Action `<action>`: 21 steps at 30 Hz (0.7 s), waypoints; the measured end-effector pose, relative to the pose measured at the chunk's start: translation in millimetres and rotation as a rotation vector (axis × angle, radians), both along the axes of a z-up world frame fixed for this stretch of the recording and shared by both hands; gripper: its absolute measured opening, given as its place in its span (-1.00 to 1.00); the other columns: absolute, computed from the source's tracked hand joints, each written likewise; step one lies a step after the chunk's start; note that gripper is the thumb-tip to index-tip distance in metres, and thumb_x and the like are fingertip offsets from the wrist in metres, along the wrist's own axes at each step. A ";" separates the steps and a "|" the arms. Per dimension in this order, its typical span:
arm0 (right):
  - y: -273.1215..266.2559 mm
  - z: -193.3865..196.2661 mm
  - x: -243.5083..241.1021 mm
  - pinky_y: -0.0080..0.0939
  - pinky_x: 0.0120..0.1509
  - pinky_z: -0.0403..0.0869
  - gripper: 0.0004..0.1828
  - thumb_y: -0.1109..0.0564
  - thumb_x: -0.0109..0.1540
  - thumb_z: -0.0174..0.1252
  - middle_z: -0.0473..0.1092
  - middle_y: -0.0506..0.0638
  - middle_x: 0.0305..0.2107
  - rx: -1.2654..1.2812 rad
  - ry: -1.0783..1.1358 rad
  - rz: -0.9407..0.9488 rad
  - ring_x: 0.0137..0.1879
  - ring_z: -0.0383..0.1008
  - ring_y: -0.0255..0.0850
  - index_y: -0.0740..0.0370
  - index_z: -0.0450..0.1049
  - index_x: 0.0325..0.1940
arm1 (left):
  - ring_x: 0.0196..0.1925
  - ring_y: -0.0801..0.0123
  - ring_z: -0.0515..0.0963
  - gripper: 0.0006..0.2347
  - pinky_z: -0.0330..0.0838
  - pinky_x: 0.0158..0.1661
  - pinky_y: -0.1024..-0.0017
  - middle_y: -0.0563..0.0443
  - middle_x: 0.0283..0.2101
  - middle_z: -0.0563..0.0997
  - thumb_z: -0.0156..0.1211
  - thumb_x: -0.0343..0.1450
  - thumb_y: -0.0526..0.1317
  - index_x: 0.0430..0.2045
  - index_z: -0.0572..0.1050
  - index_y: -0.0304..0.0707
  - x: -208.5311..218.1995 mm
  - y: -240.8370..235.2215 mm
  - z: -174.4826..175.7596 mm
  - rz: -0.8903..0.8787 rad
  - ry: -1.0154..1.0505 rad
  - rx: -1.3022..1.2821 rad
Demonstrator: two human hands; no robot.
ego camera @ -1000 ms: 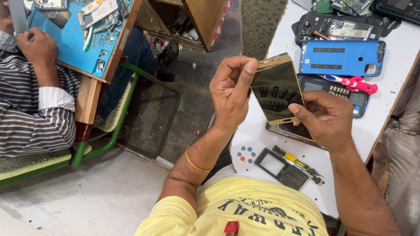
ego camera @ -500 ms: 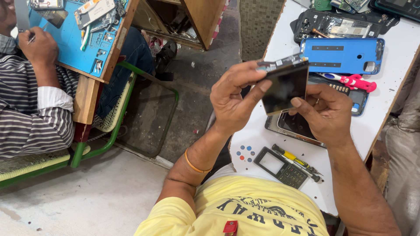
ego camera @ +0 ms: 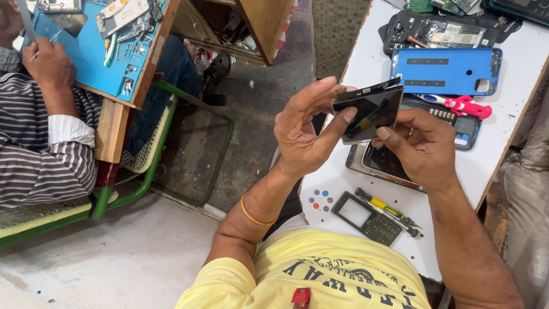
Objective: The person disassembles a smartphone, removes the back cover, and uses a screwdriver to remove screws from the internal metal frame. They handle the phone casing and internal components while working at a cluttered repair bench.
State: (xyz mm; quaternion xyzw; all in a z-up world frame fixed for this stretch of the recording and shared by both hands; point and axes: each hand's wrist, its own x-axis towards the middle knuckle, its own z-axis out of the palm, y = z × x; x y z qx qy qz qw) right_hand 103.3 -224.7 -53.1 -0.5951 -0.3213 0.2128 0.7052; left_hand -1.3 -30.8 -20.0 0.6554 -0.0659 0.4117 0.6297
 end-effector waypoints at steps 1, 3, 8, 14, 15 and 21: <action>0.0 0.2 0.2 -0.31 -0.01 0.60 -0.81 0.32 0.36 0.21 0.53 0.08 -0.18 -0.004 0.000 0.007 -0.14 0.58 -0.30 0.44 0.46 0.05 | 0.01 0.46 0.71 -0.55 0.67 -0.06 0.58 -0.07 0.04 0.66 0.34 0.51 -0.47 0.29 0.35 -0.19 0.2 0.3 0.3 0.007 0.005 0.002; -0.2 0.6 -0.5 -0.31 -0.01 0.60 -0.82 0.31 0.37 0.21 0.54 0.08 -0.18 -0.014 0.003 0.023 -0.13 0.59 -0.30 0.43 0.46 0.04 | -0.01 0.49 0.69 -0.56 0.66 -0.04 0.58 -0.06 0.02 0.65 0.33 0.52 -0.47 0.28 0.36 -0.20 -0.5 0.7 0.3 0.013 0.016 -0.002; 1.6 3.3 -2.5 -0.32 -0.06 0.60 -0.79 0.30 0.33 0.23 0.53 0.07 -0.22 -0.070 -0.007 0.044 -0.16 0.58 -0.31 0.44 0.45 0.03 | -0.06 0.53 0.64 -0.66 0.63 -0.03 0.59 -0.03 -0.06 0.62 0.34 0.51 -0.49 0.16 0.44 -0.28 -1.1 3.6 -1.0 0.001 0.036 -0.040; -4.8 3.9 0.0 -0.40 -0.18 0.56 -0.84 0.26 0.30 0.24 0.54 -0.02 -0.33 -0.198 -0.085 0.179 -0.25 0.55 -0.39 0.40 0.50 -0.07 | -0.07 0.51 0.64 -0.75 0.58 -0.02 0.60 -0.04 -0.09 0.61 0.33 0.55 -0.47 0.07 0.45 -0.36 3.7 7.3 -6.9 -0.045 0.093 -0.240; -6.2 3.7 0.4 -0.42 -0.21 0.55 -0.85 0.25 0.29 0.25 0.55 -0.03 -0.35 -0.236 -0.135 0.207 -0.26 0.55 -0.40 0.39 0.51 -0.10 | -0.10 0.52 0.62 -0.72 0.56 -0.05 0.61 -0.03 -0.13 0.59 0.34 0.54 -0.46 0.10 0.43 -0.37 7.5 9.8 -7.4 -0.048 0.110 -0.276; -3.3 0.4 0.8 -0.42 -0.23 0.42 -0.85 0.26 0.39 0.25 0.46 -0.04 -0.39 -0.161 0.014 0.164 -0.27 0.40 -0.44 0.43 0.50 -0.01 | -0.15 0.54 0.60 -0.56 0.50 -0.07 0.66 -0.06 -0.18 0.64 0.32 0.55 -0.38 0.31 0.28 -0.33 27.5 17.9 -15.2 -0.145 0.128 -0.475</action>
